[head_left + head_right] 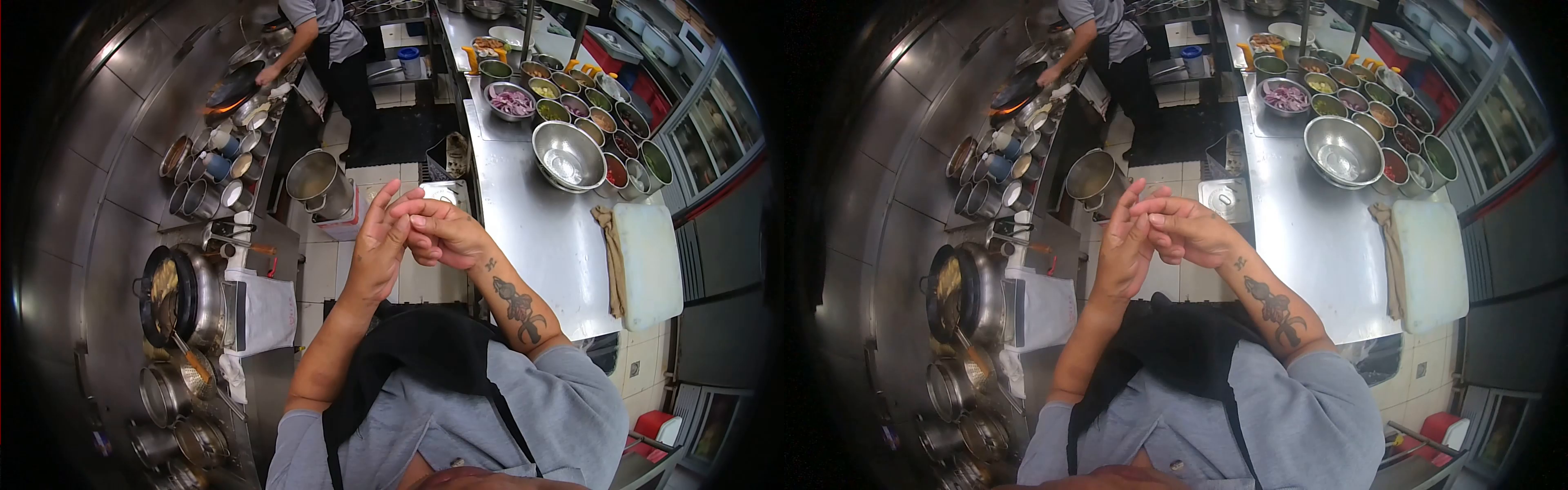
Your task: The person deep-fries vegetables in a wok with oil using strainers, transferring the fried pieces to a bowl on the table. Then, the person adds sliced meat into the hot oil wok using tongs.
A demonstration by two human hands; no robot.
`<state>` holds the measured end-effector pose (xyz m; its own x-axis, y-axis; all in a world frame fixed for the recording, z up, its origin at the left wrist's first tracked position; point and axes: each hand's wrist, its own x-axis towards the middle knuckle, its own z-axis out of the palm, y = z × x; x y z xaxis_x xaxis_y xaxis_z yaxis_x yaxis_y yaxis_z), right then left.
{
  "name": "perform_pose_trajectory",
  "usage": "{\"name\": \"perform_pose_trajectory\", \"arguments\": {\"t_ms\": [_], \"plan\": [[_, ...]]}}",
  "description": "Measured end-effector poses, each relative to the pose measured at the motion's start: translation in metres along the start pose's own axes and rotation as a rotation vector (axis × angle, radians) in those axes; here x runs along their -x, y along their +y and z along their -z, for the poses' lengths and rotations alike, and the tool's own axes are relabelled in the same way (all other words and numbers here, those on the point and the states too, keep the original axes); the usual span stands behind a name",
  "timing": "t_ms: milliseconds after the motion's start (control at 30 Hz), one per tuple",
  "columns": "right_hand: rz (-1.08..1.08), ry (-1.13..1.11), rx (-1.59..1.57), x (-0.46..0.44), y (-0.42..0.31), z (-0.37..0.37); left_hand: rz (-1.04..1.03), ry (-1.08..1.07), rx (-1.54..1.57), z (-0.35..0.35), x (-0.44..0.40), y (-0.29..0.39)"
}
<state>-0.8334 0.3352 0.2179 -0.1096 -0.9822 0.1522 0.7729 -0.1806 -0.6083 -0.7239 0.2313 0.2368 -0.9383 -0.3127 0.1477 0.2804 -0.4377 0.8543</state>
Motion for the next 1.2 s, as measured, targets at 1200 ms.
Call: {"name": "perform_pose_trajectory", "arguments": {"t_ms": [1200], "plan": [[0.317, 0.381, 0.256, -0.028, -0.015, 0.049, -0.034, -0.107, 0.365, 0.008, -0.003, 0.022]]}}
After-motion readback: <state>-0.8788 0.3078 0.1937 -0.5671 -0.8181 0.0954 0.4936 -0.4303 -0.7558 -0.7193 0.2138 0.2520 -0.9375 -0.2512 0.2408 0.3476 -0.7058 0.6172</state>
